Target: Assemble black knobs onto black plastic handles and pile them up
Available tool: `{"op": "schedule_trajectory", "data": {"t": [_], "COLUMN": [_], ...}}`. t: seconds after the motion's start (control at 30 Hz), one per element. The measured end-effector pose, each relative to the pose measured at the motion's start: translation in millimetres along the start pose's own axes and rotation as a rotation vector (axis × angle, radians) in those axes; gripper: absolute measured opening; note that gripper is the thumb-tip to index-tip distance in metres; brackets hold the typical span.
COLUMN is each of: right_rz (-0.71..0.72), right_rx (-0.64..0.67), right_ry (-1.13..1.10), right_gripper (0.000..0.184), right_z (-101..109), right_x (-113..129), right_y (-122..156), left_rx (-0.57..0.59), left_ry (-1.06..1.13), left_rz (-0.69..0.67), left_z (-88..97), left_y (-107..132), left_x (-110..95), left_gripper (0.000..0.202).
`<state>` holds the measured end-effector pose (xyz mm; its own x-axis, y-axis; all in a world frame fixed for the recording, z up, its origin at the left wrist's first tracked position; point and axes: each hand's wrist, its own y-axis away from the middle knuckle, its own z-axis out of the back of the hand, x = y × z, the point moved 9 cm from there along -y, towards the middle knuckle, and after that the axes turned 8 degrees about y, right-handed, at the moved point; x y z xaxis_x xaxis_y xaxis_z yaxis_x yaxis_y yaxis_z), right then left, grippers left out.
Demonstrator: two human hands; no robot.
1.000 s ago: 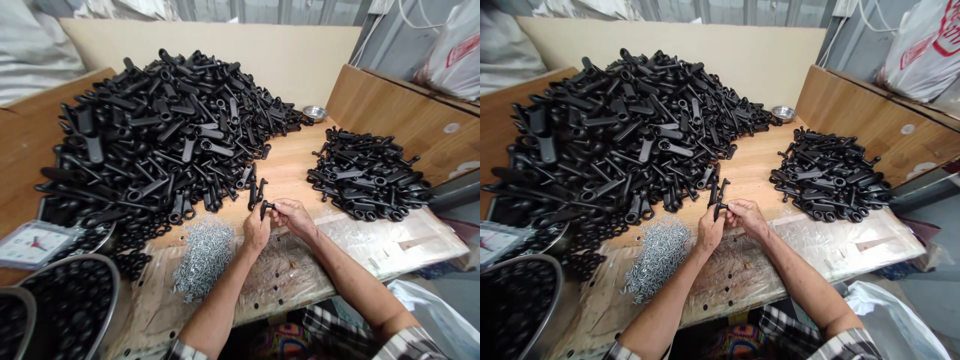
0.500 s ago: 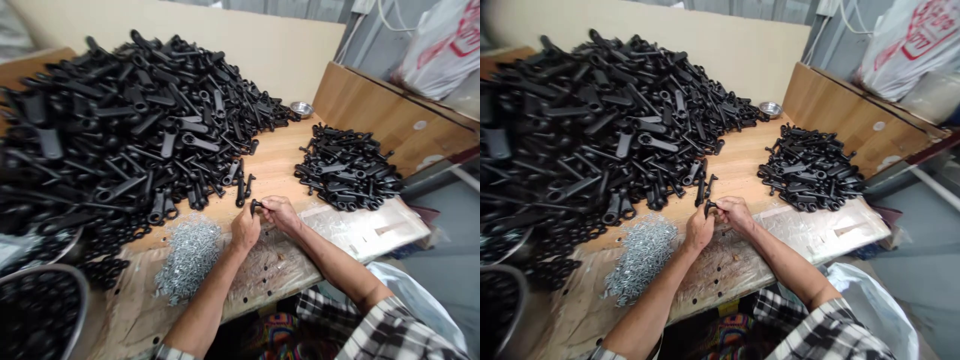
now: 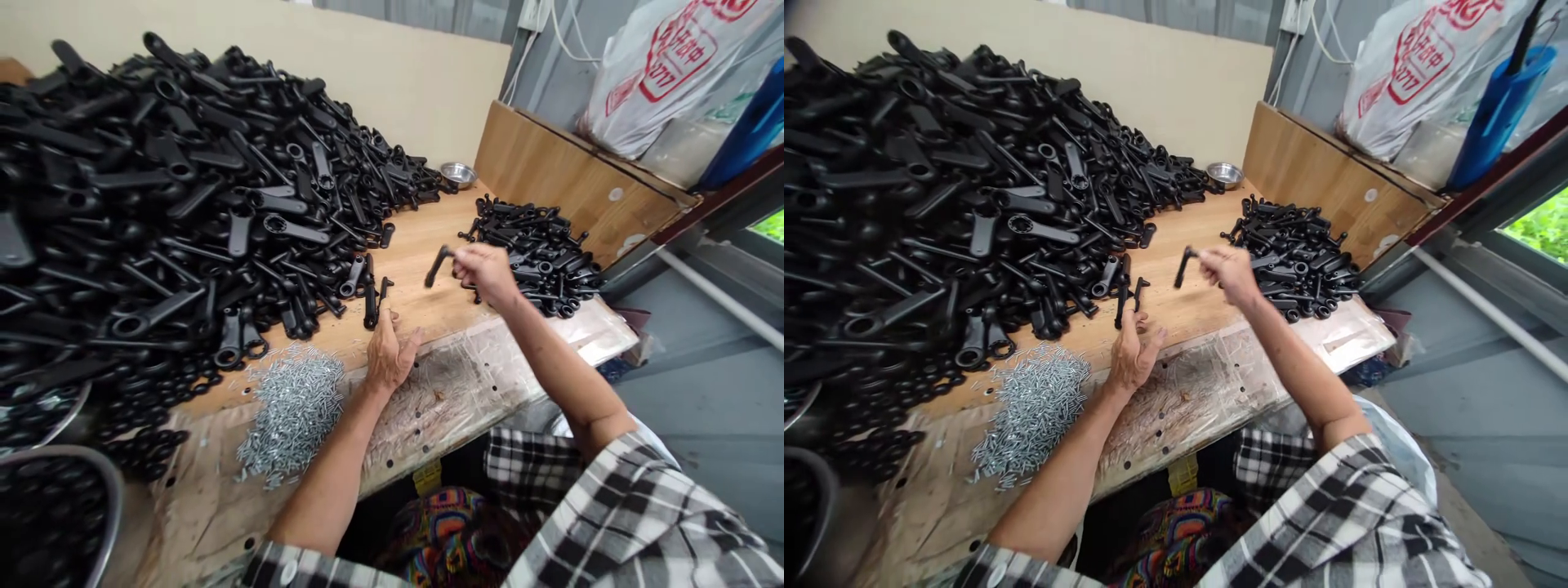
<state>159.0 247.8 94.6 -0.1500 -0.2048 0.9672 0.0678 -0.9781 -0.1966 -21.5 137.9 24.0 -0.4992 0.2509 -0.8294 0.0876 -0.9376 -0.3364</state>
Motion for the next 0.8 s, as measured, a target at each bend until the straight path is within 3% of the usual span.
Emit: {"op": "schedule_trajectory", "data": {"t": [0.1,0.2,0.3,0.4,0.5,0.57,0.67,0.8], "right_rz": [0.105,0.049,-0.118,-0.157,-0.14,-0.107,-0.034,0.048], "right_rx": [-0.271,-0.474,-0.664,-0.704,-0.607,-0.493,-0.21,0.237], "right_ry": [0.11,0.212,0.338,0.372,0.38,0.388,0.433,0.557], "right_gripper": [0.018,0.027,0.034,0.03,0.019,0.013,0.016,0.027], "right_z": [75.7,144.1,197.1,211.9,188.0,153.7,75.8,-49.5], "right_x": [31.7,40.7,28.1,15.2,7.9,9.4,18.1,23.8], "right_y": [-51.1,-85.5,-82.3,-59.8,-41.4,-35.4,-31.4,-12.9], "left_rx": [-0.016,-0.021,-0.041,-0.039,-0.003,0.033,0.09,0.187], "left_ry": [-0.023,-0.042,-0.052,-0.055,-0.074,-0.121,-0.232,-0.348], "left_rz": [-0.028,-0.029,-0.015,-0.018,-0.051,-0.075,-0.116,-0.189], "left_z": [0.6,1.8,4.6,3.0,-4.3,-10.1,-16.8,-26.7], "left_y": [-0.6,-1.2,-1.0,-0.3,-0.1,0.4,4.4,12.3], "left_x": [2.0,3.7,3.6,1.5,-2.2,-4.6,-10.1,-19.2], "left_gripper": [0.062,0.053,0.048,0.045,0.047,0.045,0.032,0.019]}}
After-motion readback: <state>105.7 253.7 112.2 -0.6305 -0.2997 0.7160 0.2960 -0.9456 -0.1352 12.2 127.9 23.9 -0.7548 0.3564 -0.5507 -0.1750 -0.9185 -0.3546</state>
